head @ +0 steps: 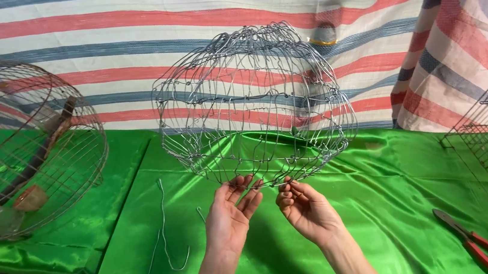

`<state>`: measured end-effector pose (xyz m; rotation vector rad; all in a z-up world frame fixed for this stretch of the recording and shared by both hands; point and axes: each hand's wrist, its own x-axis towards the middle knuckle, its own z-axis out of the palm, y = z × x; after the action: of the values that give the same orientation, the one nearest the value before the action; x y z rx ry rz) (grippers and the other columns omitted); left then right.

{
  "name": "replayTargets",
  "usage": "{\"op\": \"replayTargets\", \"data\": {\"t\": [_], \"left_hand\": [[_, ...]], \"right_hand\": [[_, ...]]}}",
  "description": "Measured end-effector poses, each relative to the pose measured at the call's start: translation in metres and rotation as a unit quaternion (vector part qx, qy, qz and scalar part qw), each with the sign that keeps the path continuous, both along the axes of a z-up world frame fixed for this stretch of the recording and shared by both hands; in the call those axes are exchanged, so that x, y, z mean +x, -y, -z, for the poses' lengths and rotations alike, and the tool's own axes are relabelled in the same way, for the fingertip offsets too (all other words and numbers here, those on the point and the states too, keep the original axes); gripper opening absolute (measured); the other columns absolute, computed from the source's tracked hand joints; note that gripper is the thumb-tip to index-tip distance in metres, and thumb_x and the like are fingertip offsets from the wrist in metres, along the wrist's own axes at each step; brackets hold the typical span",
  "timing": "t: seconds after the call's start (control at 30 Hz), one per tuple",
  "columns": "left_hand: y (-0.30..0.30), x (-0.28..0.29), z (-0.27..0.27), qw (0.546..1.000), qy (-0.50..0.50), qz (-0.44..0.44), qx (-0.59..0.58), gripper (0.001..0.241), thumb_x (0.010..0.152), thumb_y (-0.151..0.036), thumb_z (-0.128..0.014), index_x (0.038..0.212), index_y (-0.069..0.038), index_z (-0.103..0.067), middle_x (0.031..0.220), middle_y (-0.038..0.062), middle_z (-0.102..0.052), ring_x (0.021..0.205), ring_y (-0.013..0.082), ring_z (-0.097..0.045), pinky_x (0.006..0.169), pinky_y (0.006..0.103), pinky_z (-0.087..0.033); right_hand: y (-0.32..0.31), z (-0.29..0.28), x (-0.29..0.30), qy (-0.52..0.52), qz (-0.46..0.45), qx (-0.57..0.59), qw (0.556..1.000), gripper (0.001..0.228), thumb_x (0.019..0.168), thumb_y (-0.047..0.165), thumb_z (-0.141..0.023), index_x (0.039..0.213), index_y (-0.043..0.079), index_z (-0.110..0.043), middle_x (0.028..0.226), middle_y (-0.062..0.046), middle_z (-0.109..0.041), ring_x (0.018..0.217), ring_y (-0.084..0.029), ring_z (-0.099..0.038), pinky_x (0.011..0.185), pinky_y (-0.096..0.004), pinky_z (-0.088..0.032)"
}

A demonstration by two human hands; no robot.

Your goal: Assembling a wire birdcage by threading metal wires through the frame and securing them with pliers.

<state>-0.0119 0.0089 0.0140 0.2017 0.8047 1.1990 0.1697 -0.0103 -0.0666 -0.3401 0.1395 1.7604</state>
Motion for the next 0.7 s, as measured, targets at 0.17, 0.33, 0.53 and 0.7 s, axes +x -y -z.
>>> {"op": "replayTargets", "data": {"t": [0.17,0.33,0.53,0.7], "left_hand": [[0.000,-0.003,0.001,1.000,0.009,-0.001,0.003,0.027,0.109,-0.017,-0.042,0.112,0.004,-0.058,0.117,0.023,-0.069,0.109,0.0403,-0.070,0.084,0.0435,-0.060],[-0.003,-0.001,0.004,1.000,0.012,0.003,0.005,0.026,0.108,-0.016,-0.044,0.112,0.004,-0.060,0.116,0.022,-0.069,0.107,0.0371,-0.070,0.085,0.0427,-0.060],[-0.003,-0.002,0.004,1.000,0.019,-0.002,0.008,0.027,0.108,-0.017,-0.045,0.113,0.004,-0.061,0.115,0.021,-0.068,0.100,0.0320,-0.067,0.083,0.0407,-0.061],[-0.004,-0.003,0.007,1.000,0.021,-0.002,0.009,0.026,0.107,-0.016,-0.047,0.111,0.006,-0.061,0.115,0.023,-0.070,0.102,0.0359,-0.071,0.080,0.0400,-0.061]], "right_hand": [[0.008,-0.004,-0.006,0.034,-0.008,-0.017,0.999,0.025,0.091,0.006,-0.068,0.115,-0.001,-0.067,0.093,-0.009,-0.067,0.078,-0.015,-0.061,0.063,-0.021,-0.055],[0.025,-0.024,-0.029,0.163,-0.031,-0.077,0.983,0.047,0.085,0.013,-0.073,0.132,0.011,-0.068,0.094,-0.005,-0.069,0.070,-0.013,-0.060,0.055,-0.020,-0.048],[0.012,-0.029,-0.037,0.129,-0.020,-0.063,0.989,0.030,0.088,0.013,-0.074,0.117,0.007,-0.072,0.101,-0.010,-0.072,0.069,-0.013,-0.061,0.057,-0.021,-0.054],[0.007,-0.021,-0.035,0.105,-0.024,-0.055,0.993,0.015,0.093,0.012,-0.070,0.106,0.004,-0.066,0.098,-0.007,-0.072,0.075,-0.013,-0.064,0.055,-0.019,-0.055]]}}
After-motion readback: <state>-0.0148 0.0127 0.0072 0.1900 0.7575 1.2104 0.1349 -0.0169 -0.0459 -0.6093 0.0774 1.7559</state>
